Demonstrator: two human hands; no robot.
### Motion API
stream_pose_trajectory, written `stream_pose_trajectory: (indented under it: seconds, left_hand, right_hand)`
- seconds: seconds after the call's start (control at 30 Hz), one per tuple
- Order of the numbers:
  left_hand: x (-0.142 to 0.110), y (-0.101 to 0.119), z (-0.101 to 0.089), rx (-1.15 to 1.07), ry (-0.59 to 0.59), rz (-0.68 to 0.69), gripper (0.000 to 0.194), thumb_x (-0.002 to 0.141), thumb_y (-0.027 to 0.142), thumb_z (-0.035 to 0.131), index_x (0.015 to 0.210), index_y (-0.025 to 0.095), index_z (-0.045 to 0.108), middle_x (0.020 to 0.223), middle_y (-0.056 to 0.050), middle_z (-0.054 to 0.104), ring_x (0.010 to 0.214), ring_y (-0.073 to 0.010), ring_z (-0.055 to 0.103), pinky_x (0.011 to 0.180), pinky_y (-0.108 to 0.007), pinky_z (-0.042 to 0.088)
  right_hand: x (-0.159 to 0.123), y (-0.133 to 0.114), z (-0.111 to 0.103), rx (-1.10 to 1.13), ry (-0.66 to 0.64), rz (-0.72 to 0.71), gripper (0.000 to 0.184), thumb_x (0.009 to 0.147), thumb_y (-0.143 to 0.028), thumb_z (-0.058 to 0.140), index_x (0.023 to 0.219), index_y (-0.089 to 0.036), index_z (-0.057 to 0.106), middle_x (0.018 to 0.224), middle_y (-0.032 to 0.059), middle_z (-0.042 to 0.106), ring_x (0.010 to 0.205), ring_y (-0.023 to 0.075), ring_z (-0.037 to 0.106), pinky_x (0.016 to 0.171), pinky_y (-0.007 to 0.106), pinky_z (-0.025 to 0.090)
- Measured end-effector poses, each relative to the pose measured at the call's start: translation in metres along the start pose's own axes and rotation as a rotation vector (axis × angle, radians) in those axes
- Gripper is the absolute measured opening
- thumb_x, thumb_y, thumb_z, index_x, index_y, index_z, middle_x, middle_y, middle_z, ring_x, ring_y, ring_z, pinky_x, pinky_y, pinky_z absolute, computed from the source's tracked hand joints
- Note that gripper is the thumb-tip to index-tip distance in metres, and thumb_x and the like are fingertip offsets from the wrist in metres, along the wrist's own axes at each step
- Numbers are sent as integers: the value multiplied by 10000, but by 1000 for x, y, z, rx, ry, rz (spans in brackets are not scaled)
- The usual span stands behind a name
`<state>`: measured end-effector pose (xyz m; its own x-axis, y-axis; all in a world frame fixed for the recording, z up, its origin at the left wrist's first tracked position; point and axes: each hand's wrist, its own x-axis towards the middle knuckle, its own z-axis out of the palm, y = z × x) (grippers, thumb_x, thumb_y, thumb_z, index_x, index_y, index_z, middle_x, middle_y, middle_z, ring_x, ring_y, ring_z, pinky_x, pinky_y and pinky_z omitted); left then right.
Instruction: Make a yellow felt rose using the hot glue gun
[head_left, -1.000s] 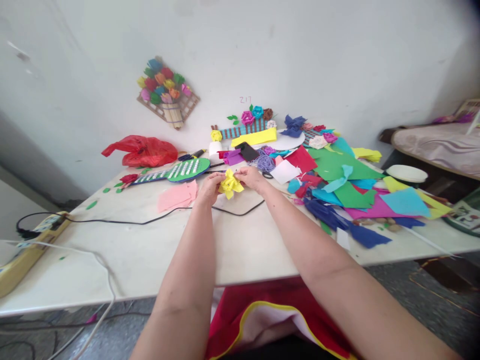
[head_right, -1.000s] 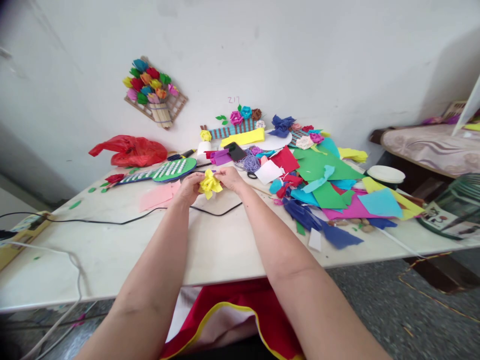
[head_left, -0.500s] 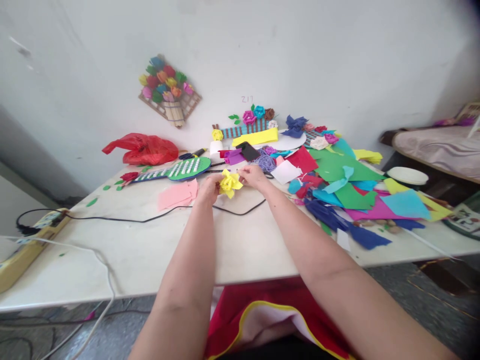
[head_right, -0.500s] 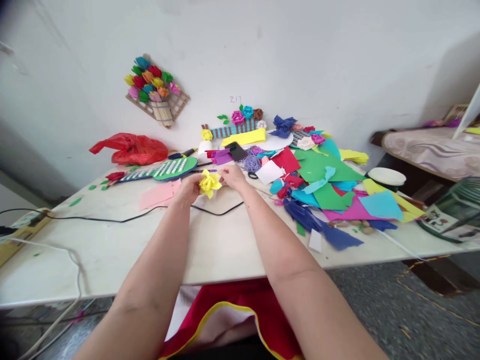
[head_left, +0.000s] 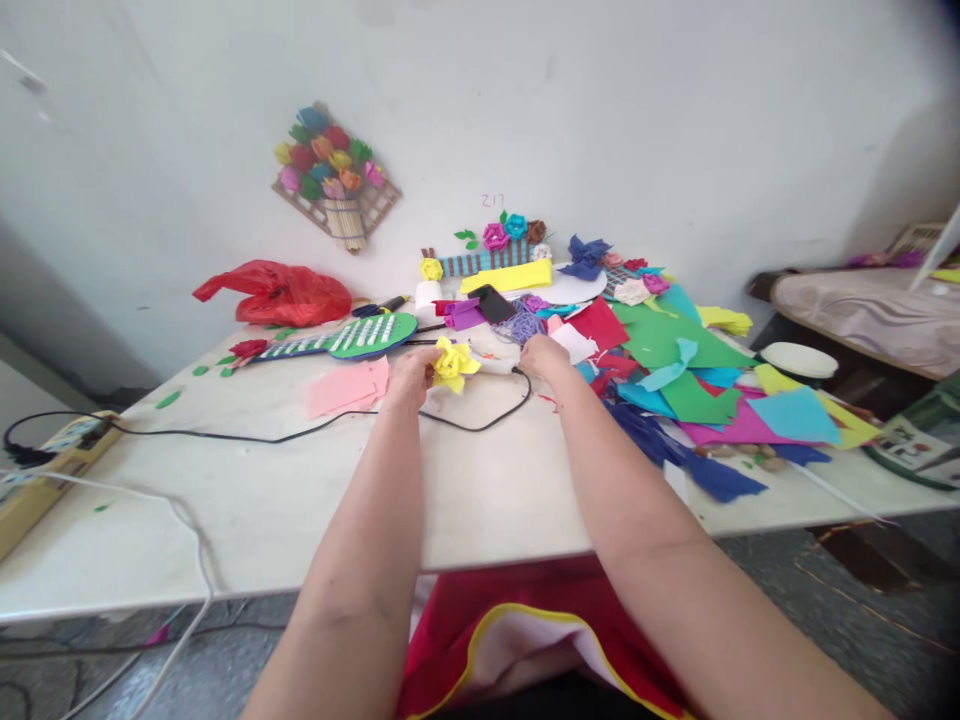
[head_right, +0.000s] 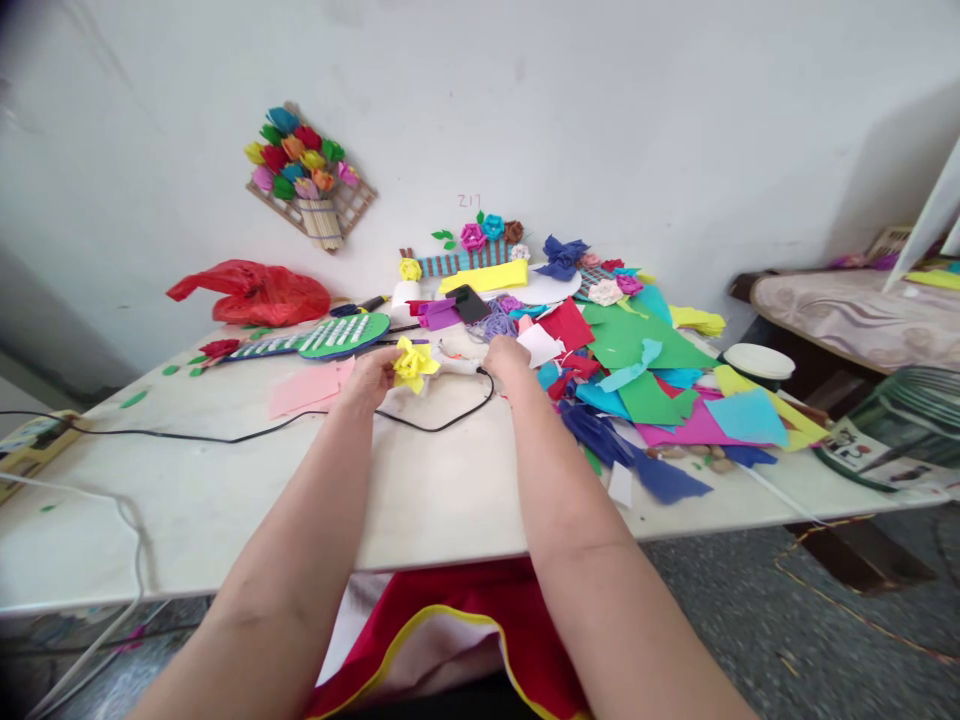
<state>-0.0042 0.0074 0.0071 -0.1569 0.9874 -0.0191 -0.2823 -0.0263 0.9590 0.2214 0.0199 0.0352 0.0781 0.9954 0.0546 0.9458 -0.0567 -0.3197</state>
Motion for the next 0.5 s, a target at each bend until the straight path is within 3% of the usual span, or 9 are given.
stream_pose_trajectory:
  seconds: [0.3,0.5]
  left_hand:
    - [1,-2,-1,-13,-24,10,262,509,240,749,739,128,692,665,-46,686,610,-174,652,588,-273,527]
    - [4,-5,-3,-5,-42,21,248,518,250,755,729,135,692,652,-41,682,606,-178,655,582,-271,518]
  right_hand:
    - [3,0,10,-100,-15,-40,380,839,-192,601,1186,-82,708,1147,255,709,1126,324,673,898,372,536]
    - [5,2,14,-123,16,-89,378,821,-178,641,1176,-65,709,1115,270,712,1110,345,679,909,386,539]
